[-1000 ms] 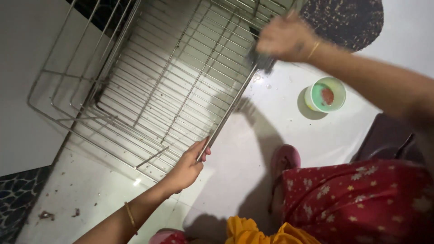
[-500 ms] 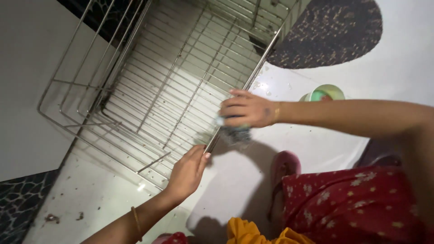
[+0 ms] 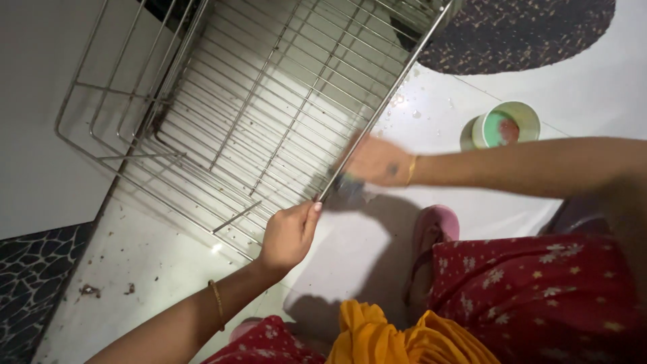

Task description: The person scrubs a metal wire rack with a steel wool pad, moving along the frame and grid. They dip the pad into a small bowl of liquid and continue scrubbing different sections of the rack.

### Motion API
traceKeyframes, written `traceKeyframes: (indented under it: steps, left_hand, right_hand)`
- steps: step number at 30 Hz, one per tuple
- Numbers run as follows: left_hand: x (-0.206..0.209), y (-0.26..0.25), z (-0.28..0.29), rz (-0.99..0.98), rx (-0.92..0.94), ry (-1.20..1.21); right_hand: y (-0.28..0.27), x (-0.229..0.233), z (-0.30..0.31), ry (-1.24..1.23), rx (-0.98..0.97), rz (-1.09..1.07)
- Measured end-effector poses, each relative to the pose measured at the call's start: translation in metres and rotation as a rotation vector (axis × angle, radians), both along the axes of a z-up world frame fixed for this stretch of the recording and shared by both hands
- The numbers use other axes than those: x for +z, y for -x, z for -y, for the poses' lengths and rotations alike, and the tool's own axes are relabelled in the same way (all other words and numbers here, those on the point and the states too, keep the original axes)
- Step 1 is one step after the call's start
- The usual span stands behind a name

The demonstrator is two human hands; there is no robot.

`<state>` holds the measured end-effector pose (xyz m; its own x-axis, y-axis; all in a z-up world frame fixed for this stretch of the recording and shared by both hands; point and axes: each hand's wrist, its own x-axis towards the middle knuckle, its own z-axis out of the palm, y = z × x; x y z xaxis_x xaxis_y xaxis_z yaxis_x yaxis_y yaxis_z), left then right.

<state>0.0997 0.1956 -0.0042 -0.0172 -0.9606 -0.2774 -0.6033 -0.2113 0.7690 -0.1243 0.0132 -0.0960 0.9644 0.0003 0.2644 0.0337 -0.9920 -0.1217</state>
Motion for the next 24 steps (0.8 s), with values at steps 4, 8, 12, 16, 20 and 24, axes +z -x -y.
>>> traceKeyframes:
  steps: [4,8,12,16,20,24]
  left_hand:
    - [0.005,0.000,0.000,-0.016,-0.001,0.155]
    - [0.006,-0.003,-0.003,-0.010,-0.015,0.119]
    - [0.001,-0.002,-0.002,0.007,-0.013,0.195]
    - [-0.002,-0.001,-0.002,0.006,-0.014,0.201]
    - [-0.003,0.001,0.003,0.017,-0.052,0.254]
    - [-0.004,0.000,0.002,0.103,-0.078,0.287]
  right_hand:
    - [-0.024,0.011,-0.017,0.072,0.175,0.028]
    - [-0.001,0.032,0.078,-0.330,0.112,-0.425]
    - [0.072,0.092,0.115,0.213,-0.206,0.121]
    - [0.057,0.072,0.079,-0.230,-0.418,0.207]
    - [0.010,0.047,0.042,-0.373,-0.282,0.108]
    - [-0.031,0.034,-0.022,-0.422,-0.106,-0.092]
